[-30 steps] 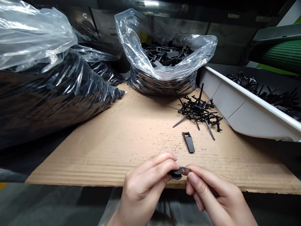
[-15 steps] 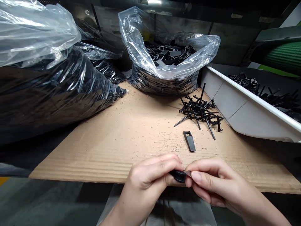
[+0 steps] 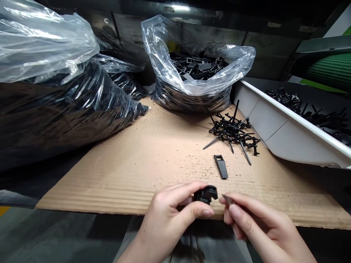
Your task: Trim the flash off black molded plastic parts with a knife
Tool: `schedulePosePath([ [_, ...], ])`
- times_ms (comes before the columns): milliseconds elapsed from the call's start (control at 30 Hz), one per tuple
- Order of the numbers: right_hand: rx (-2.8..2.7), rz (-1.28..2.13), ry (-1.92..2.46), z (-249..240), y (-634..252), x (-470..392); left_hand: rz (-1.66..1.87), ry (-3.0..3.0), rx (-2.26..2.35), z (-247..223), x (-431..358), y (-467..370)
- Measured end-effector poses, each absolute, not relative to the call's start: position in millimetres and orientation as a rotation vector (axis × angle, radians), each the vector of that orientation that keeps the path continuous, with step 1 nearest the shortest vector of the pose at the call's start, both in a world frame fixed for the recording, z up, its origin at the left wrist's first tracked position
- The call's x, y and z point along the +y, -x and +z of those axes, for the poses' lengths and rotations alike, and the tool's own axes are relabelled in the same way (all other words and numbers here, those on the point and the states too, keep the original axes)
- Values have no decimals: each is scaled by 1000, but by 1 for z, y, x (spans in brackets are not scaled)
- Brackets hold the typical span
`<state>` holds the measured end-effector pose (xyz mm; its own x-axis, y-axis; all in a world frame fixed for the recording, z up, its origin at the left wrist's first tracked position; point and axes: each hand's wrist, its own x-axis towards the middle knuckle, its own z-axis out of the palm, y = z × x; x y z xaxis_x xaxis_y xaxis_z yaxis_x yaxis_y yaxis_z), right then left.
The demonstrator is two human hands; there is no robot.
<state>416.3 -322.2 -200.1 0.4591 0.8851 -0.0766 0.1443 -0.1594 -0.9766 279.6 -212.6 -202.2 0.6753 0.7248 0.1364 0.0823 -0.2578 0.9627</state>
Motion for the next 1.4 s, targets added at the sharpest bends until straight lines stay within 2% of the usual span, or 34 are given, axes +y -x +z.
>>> schedulePosePath([
  [67,-926,670,1643,-202,-416,-320,683,-1748,609,-203,-213,-279],
  [233,-805,841,1595,-195,-412,-301,709,-1819,566,-204,-211,-279],
  [300,-906,793,1595,-194,-407,-295,715,-1823,564,-204,-210,-279],
  [467,-1089,46,1614,-205,-399,-296,698,-1733,649,-205,-212,-278],
  [533,-1085,-72,1670,-208,-401,-301,651,-1626,641,-205,-213,-279],
  [633,-1090,41,1809,-208,-407,-307,602,-1482,634,-205,-213,-282],
  [767,-1137,281,1775,-206,-407,-308,592,-1432,696,-204,-212,-284],
  [1000,-1259,271,1674,-217,-405,-313,597,-1388,683,-204,-211,-283],
  [1200,-720,729,1609,-203,-401,-307,727,-1599,540,-204,-207,-280],
  [1400,-603,1094,1277,-203,-403,-294,712,-1586,441,-203,-206,-281],
])
